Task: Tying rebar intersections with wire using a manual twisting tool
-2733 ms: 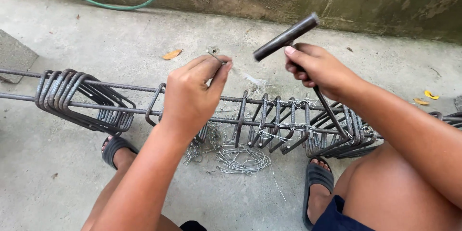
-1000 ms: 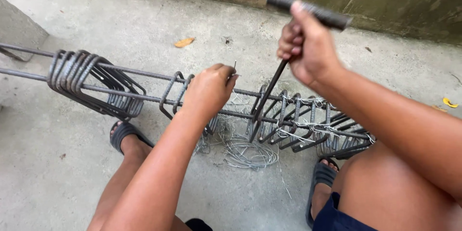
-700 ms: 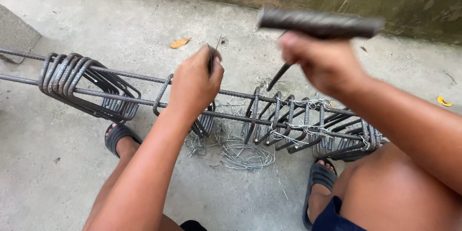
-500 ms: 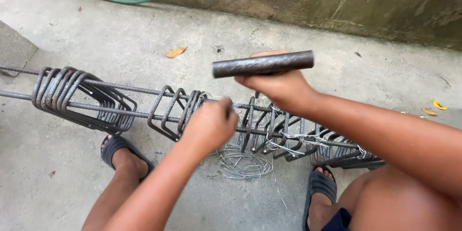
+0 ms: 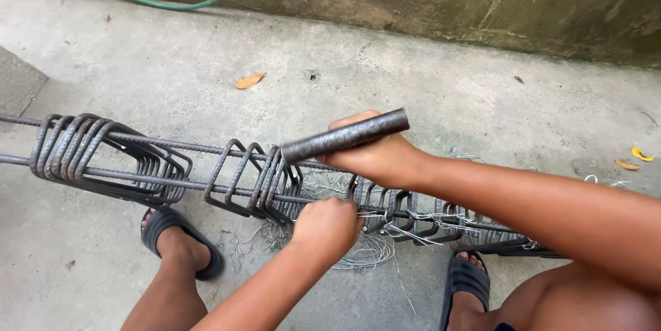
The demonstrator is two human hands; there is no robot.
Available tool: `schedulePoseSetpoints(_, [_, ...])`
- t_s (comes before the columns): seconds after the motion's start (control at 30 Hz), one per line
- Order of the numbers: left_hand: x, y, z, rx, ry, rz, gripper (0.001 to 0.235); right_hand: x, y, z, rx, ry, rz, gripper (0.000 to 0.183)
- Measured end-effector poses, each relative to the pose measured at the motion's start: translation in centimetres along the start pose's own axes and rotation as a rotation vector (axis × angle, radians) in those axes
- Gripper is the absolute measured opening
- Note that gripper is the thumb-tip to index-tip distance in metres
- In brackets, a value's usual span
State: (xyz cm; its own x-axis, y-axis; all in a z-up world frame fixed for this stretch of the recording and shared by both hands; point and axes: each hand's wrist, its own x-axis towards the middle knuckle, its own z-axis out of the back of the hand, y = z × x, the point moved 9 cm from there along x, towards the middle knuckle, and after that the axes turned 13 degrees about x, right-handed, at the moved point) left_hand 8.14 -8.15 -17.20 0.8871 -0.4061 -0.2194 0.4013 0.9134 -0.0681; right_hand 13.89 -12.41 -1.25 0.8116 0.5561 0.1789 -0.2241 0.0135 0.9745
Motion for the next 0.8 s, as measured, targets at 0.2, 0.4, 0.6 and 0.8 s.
schedulePoseSetpoints(0.2, [-0.1, -0.3, 0.2, -0.020, 0.028, -0.036, 0.026, -0.9, -1.4, 1.1, 0.041, 0.046, 0.128, 0.007])
schedulePoseSetpoints(0.4, [0.0, -0.4, -0.4, -0.007, -0.014, -0.019, 0.016, -1.3, 0.2, 1.7, 0.147, -0.023, 0.266, 0.006])
schedulePoseSetpoints(0.6, [-0.3, -0.5, -0.7, 0.021, 0.008, -0.006, 0.024, -0.6, -2.1, 0.1, -0.051, 0.080, -0.014, 0.012])
schedulePoseSetpoints(0.8, [-0.2, 0.2, 0.9, -0.061, -0.054, 0.024, 0.030, -0.1, 6.8, 2.7, -0.278, 0.021, 0.293, 0.011])
